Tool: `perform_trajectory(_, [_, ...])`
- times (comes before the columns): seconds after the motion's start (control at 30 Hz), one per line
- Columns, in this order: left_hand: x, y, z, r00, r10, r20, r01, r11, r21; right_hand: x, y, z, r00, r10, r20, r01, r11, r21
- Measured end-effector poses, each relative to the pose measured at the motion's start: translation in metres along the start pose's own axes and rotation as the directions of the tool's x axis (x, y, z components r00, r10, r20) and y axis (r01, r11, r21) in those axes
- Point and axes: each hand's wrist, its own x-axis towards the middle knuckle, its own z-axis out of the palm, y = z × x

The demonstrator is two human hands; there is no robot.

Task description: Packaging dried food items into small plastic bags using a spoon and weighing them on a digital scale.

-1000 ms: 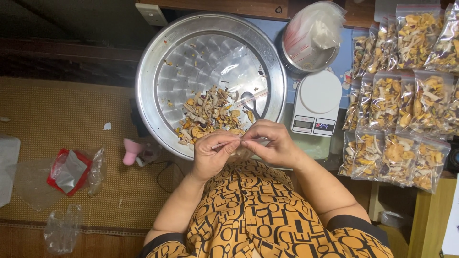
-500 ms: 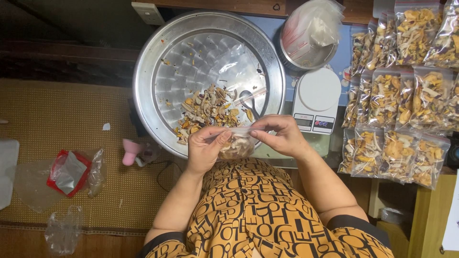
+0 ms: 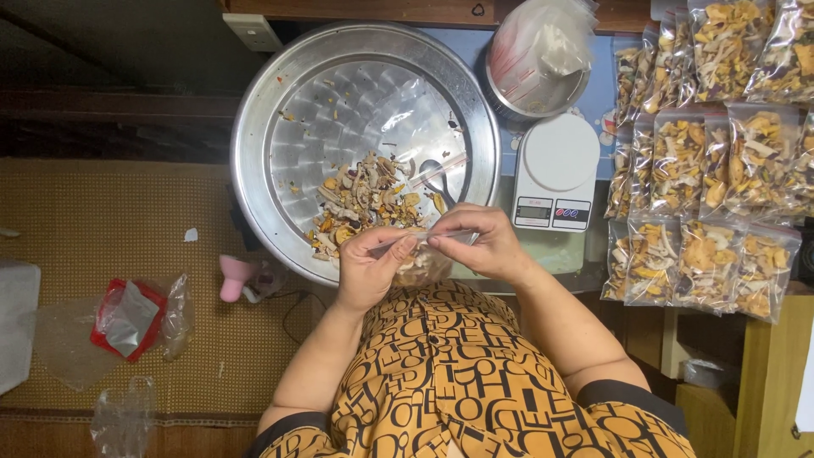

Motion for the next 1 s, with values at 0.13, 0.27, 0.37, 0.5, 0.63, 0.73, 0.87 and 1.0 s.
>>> perform_trajectory(0.13, [0.002, 0.005, 0.003, 0.999, -0.007, 0.032, 0.005, 0.999, 0.046, -0.001, -0.008, -0.001, 1.000, -0.012, -0.014, 0.012, 0.999, -0.030])
perform_trajectory(0.27, [0.006, 0.008, 0.005, 0.999, -0.014, 0.039, 0.013, 0.999, 0.043, 0.002, -0.009, -0.002, 1.000, -0.010, -0.015, 0.010, 1.000, -0.020])
perform_trajectory(0.37, [0.006, 0.009, 0.005, 0.997, -0.048, 0.053, 0.045, 0.998, 0.048, 0.002, -0.008, 0.000, 1.000, -0.009, -0.021, 0.008, 0.998, -0.059])
perform_trajectory(0.5, [0.007, 0.004, 0.005, 0.984, -0.178, 0.014, 0.178, 0.984, -0.010, -0.006, 0.011, 0.002, 0.996, 0.058, -0.074, -0.062, 0.997, -0.048])
perform_trajectory(0.63, [0.021, -0.020, -0.011, 0.895, -0.410, -0.178, 0.379, 0.907, -0.186, -0.007, 0.015, 0.002, 0.935, 0.355, -0.003, -0.353, 0.929, 0.113])
perform_trajectory(0.73, [0.036, -0.018, -0.016, 0.774, -0.577, -0.260, 0.416, 0.773, -0.479, -0.024, 0.048, 0.010, 0.876, 0.462, 0.136, -0.480, 0.863, 0.159])
perform_trajectory(0.87, [0.020, -0.035, -0.017, 0.700, -0.714, -0.002, 0.648, 0.636, -0.418, -0.044, 0.081, 0.022, 0.730, 0.683, 0.039, -0.645, 0.668, 0.372])
perform_trajectory(1.0, [0.017, -0.039, -0.008, 0.731, -0.683, 0.015, 0.658, 0.698, -0.282, -0.050, 0.103, 0.024, 0.679, 0.734, 0.006, -0.636, 0.585, 0.504])
